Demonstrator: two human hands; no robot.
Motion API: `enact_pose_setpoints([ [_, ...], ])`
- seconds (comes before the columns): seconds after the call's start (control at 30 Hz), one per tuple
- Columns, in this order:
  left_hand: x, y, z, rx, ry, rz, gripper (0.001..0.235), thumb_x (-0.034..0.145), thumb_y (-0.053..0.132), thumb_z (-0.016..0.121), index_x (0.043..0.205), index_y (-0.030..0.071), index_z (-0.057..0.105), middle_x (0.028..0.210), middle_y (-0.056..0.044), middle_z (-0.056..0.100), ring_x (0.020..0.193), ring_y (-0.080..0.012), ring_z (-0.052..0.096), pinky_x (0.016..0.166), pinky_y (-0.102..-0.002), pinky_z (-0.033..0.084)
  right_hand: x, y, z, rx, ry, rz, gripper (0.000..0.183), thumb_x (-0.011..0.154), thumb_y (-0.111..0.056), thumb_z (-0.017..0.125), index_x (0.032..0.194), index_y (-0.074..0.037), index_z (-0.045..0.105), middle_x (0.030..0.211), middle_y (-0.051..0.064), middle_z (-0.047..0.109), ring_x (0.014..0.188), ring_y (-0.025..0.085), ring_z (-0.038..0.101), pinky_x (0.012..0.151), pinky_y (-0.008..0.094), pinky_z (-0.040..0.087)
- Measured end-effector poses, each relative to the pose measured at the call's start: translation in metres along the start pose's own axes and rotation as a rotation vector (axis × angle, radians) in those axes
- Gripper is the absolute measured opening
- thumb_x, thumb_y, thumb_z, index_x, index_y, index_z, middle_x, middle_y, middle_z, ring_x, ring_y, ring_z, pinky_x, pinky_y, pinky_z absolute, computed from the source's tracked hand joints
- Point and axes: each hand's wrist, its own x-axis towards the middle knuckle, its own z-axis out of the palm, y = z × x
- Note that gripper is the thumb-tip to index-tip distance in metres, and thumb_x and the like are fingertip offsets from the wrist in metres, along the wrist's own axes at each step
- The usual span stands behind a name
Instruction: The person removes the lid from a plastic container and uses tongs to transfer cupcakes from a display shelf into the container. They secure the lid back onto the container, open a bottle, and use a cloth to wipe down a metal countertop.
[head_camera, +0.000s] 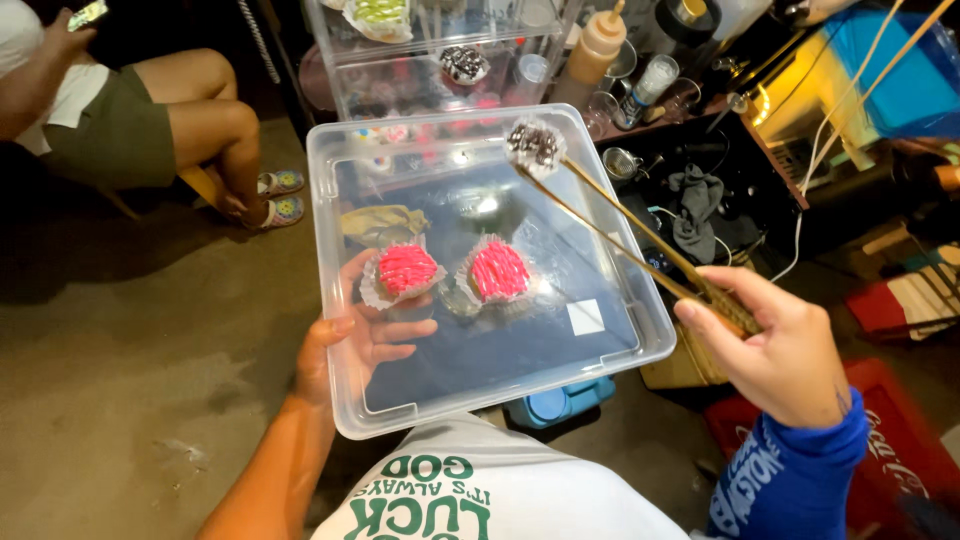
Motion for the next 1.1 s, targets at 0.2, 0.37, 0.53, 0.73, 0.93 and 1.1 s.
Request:
enact_pose_setpoints([
  [0.2,-0.004,0.014,-0.016,-0.021,-0.018,-0.024,0.112,0.07,0.051,0.071,0.163,0.012,0.022,0.138,-0.042,0.053,0.107,-0.0485,0.069,0.079,-0.039,0.064,0.056,0.003,-0.008,-0.125,0.048,-0.089,0.038,0.089,-0.028,0.08,0.117,-0.004,0.073,0.084,0.007,0.073,0.054,0.006,0.046,0.05,0.025,0.038],
  [0.37,-0.022,0.028,-0.028,-0.003,0.033,-0.072,0.118,0.063,0.054,0.071,0.163,0.011,0.025,0.134,-0.04,0.056,0.099,-0.0469,0.071,0.07,-0.038,0.064,0.104,0.018,0.01,-0.121,-0.013,-0.134,0.042,0.09,-0.036,0.077,0.117,-0.004,0.073,0.09,0.01,0.076,0.06,0.011,0.056,0.057,0.027,0.046],
  [0.53,-0.038,0.036,-0.031,0.055,0.063,-0.078,0.124,0.057,0.056,0.072,0.162,0.01,0.026,0.132,-0.039,0.058,0.095,-0.0444,0.073,0.065,-0.038,0.064,0.14,0.03,0.05,-0.162,-0.037,-0.186,0.044,0.09,-0.039,0.079,0.116,-0.003,0.074,0.091,0.015,0.075,0.071,0.017,0.068,0.067,0.03,0.052],
  [0.73,-0.051,0.044,-0.031,0.081,0.12,-0.099,0.128,0.052,0.057,0.073,0.162,0.012,0.025,0.136,-0.038,0.058,0.094,-0.0443,0.073,0.063,-0.036,0.064,0.174,0.032,0.091,-0.145,-0.147,-0.169,0.045,0.088,-0.04,0.078,0.115,-0.004,0.074,0.092,0.014,0.077,0.071,0.021,0.069,0.068,0.034,0.054],
  [0.93,-0.061,0.048,-0.03,0.14,0.176,-0.099,0.131,0.048,0.06,0.071,0.162,0.014,0.025,0.138,-0.037,0.056,0.094,-0.0453,0.074,0.057,-0.035,0.062,0.198,0.028,0.123,-0.114,-0.111,-0.304,0.044,0.088,-0.037,0.078,0.115,-0.003,0.073,0.096,0.016,0.076,0.072,0.023,0.07,0.07,0.034,0.054],
  [1.1,-0.063,0.048,-0.03,0.137,0.202,-0.1,0.132,0.046,0.06,0.07,0.162,0.014,0.025,0.137,-0.037,0.057,0.094,-0.0454,0.074,0.059,-0.036,0.062,0.198,0.023,0.148,-0.095,-0.002,-0.327,0.042,0.088,-0.035,0.079,0.113,-0.002,0.073,0.092,0.019,0.074,0.071,0.029,0.072,0.068,0.036,0.054],
])
